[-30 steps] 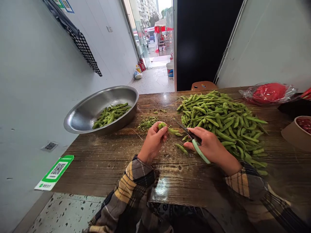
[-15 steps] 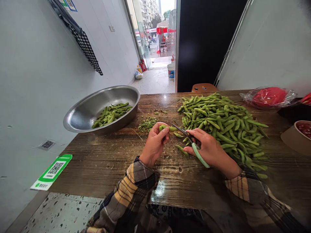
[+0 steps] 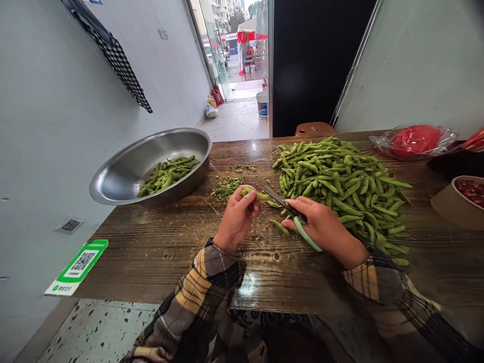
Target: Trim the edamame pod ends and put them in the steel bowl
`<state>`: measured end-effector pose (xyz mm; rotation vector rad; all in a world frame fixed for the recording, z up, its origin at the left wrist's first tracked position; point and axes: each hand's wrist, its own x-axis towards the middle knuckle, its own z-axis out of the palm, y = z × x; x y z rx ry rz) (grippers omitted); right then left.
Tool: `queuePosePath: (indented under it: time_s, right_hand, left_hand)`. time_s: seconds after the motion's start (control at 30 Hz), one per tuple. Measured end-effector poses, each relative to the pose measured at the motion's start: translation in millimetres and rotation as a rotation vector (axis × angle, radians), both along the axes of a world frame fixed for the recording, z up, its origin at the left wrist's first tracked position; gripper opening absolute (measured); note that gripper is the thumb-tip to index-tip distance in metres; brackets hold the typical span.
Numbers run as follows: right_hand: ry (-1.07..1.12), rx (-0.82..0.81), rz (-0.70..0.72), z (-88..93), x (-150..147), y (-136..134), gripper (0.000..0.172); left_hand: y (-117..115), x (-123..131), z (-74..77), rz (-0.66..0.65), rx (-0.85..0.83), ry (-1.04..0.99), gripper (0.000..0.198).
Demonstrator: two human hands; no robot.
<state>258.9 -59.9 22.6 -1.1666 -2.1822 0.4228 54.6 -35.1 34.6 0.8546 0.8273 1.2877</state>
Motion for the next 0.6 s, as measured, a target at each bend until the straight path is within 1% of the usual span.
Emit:
queuePosePath:
  time_s: [0.07,0.13,0.2,0.23,0.3,0.37,0.43,0.5,0.57,0.6]
  right_hand:
    - [-0.009,-0.014,0.011,1.1,0,0,0.037]
    - [0.023,-0.006,-0.018,2.6,1,0,0.037]
    - [0.080,0.030,-0.082,4.7,4,2,0.037]
    - [0.098,0.048,-0.107,5.9,5,3,0.037]
    - [0.119,0.069,-0.138,8.4,6,4,0.037]
    - [0.119,0.072,-0.140,9.8,7,4,0.035]
    - [0.117,0.074,-0.132,9.4,6,4,0.034]
    - [0.122,0.079,-0.123,7.7,6,4,0.035]
    - [0.127,0.079,-0.118,5.8,5,5,0.036]
    - [0.128,0.076,-0.115,5.3,5,5,0.037]
  left_hand:
    - [2,-2,1.2,0.015,-0.017,-0.004,0.021]
    - [3,-3,2.0,0.006,-0.028,0.001,0.018]
    - [3,-3,1.4,-0.043,-0.018,0.042,0.015]
    - [3,-3,0.5,-0.078,0.000,0.096,0.012]
    - [2,0,-2.5,-0.155,0.084,0.319,0.007]
    - [0,4,-6.2,-0.226,0.247,0.647,0.003]
    - [-3,8,-9.7,-0.307,0.439,0.945,0.005]
    - [-6,10,-12.8,-0.397,0.586,1.157,0.006]
    - [-9,11,-15.3,-0.467,0.676,1.315,0.010]
    - [-11,11,-16.5,-0.482,0.705,1.379,0.012]
